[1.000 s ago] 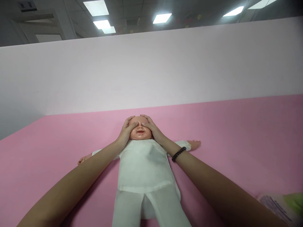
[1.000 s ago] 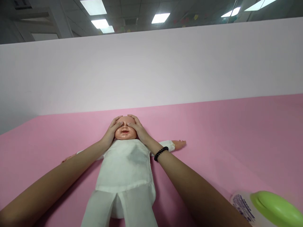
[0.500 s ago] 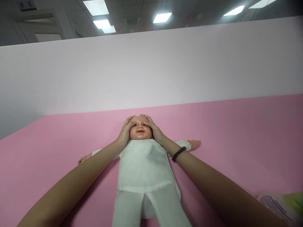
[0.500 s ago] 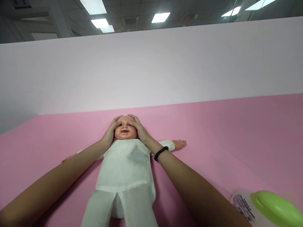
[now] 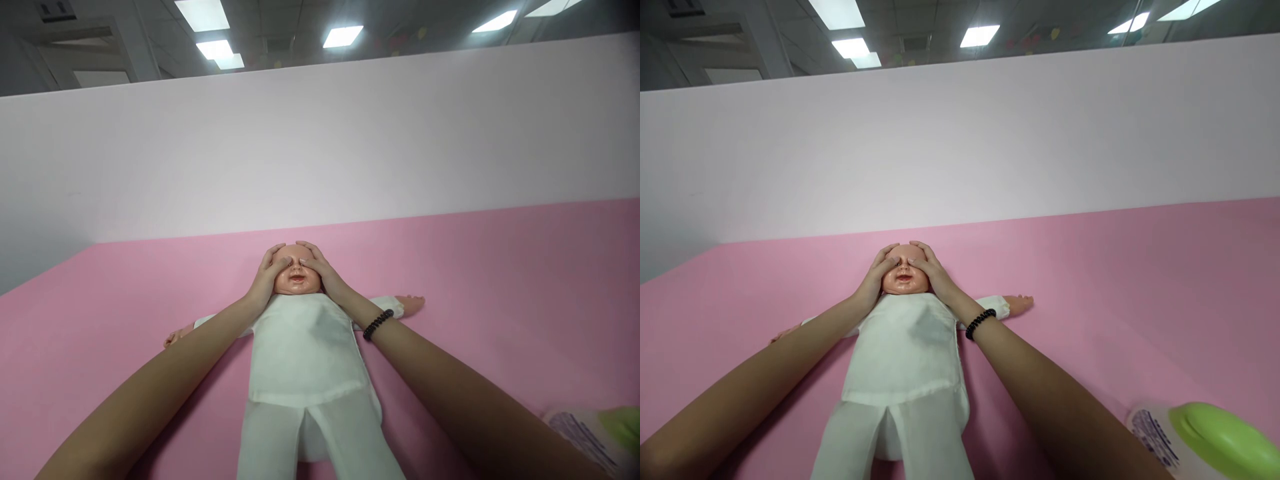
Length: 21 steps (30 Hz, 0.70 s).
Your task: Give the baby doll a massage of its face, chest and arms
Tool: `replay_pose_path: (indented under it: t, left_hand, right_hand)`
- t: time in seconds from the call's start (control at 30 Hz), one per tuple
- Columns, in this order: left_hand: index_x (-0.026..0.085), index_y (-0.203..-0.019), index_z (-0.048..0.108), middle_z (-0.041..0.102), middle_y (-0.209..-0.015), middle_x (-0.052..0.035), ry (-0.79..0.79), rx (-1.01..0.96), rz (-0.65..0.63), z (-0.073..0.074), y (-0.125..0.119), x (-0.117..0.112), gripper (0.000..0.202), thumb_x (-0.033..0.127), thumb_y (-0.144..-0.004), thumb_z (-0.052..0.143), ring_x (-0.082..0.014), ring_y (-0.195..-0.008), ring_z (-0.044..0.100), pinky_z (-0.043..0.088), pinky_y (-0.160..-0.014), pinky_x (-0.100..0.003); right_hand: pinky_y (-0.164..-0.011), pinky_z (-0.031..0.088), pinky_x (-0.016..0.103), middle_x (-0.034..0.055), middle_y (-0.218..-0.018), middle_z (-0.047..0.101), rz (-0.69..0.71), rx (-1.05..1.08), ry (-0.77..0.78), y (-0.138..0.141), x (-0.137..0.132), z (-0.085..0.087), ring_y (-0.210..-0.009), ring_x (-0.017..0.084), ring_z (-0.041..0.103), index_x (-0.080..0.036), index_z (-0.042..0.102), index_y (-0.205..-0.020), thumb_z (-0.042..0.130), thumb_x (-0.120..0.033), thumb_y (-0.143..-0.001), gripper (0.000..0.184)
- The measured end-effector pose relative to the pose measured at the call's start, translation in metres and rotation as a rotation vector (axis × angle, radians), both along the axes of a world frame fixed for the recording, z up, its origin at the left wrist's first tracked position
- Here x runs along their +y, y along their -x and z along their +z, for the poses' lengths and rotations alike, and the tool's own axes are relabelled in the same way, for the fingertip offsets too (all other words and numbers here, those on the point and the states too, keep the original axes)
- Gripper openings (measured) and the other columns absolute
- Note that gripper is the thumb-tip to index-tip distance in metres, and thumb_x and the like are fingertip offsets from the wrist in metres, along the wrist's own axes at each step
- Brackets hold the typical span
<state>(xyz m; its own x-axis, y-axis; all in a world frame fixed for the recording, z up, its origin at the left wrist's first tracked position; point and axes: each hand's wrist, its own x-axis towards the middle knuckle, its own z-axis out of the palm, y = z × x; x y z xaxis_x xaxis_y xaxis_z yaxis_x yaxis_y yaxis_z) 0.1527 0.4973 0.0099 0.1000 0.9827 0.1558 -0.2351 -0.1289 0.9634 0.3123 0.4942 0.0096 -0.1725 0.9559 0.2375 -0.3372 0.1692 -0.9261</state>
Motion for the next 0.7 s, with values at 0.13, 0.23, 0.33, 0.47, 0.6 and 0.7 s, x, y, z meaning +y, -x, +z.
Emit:
replay_pose_path:
  t: [0.13,0.23,0.33,0.47,0.6,0.7]
  left_hand:
    - [0.03,-0.134,0.061,0.063,-0.137,-0.0071,-0.009,0.009,0.006,-0.0033,0.0009,0.0025,0.061,0.044,-0.079,0.082,-0.0294,-0.124,0.064,0.053,-0.107,-0.043]
    - [0.03,-0.135,0.061,0.064,-0.136,-0.0072,-0.014,0.013,0.003,-0.0055,0.0014,0.0042,0.06,0.044,-0.08,0.08,-0.0295,-0.125,0.063,0.053,-0.108,-0.044]
    - [0.03,-0.136,0.06,0.064,-0.137,-0.0073,-0.014,0.022,-0.004,-0.0058,0.0016,0.0046,0.06,0.044,-0.081,0.079,-0.0292,-0.124,0.064,0.053,-0.107,-0.045]
    - [0.03,-0.135,0.06,0.063,-0.136,-0.0066,0.011,0.028,0.005,-0.0021,-0.0001,0.0023,0.054,0.041,-0.084,0.073,-0.0286,-0.125,0.062,0.052,-0.107,-0.042]
    - [0.027,-0.133,0.059,0.064,-0.134,-0.0073,0.031,-0.013,0.008,0.0024,-0.0024,-0.0015,0.049,0.042,-0.087,0.066,-0.0293,-0.124,0.062,0.052,-0.106,-0.042]
    - [0.028,-0.135,0.058,0.065,-0.133,-0.0073,0.029,-0.031,-0.013,0.0018,-0.002,-0.0026,0.05,0.042,-0.087,0.064,-0.0302,-0.123,0.063,0.052,-0.104,-0.044]
  right_hand:
    - [-0.112,0.048,0.042,0.0029,-0.133,0.062,0.004,-0.009,0.015,0.0005,-0.0015,0.0012,-0.126,0.026,0.059,-0.03,0.058,-0.127,0.075,-0.043,-0.075,0.056]
    - [-0.113,0.048,0.043,0.0026,-0.133,0.062,0.007,-0.009,0.028,0.0008,-0.0014,0.0009,-0.126,0.026,0.059,-0.031,0.058,-0.128,0.075,-0.043,-0.075,0.057]
    - [-0.117,0.045,0.042,0.0018,-0.137,0.06,-0.009,-0.005,0.007,0.0009,0.0002,0.0,-0.131,0.026,0.056,-0.031,0.059,-0.125,0.074,-0.042,-0.074,0.054]
    - [-0.119,0.043,0.043,0.0017,-0.135,0.061,-0.008,0.014,0.008,0.001,0.0027,0.0005,-0.133,0.027,0.054,-0.03,0.06,-0.121,0.07,-0.039,-0.074,0.049]
    - [-0.12,0.043,0.045,0.0028,-0.133,0.063,0.044,0.065,0.064,0.0001,0.0016,0.0023,-0.13,0.027,0.058,-0.029,0.06,-0.124,0.071,-0.035,-0.074,0.052]
    - [-0.12,0.044,0.046,0.0042,-0.135,0.064,0.117,0.114,0.111,-0.0043,-0.0018,0.0018,-0.129,0.027,0.061,-0.031,0.057,-0.135,0.076,-0.034,-0.077,0.061]
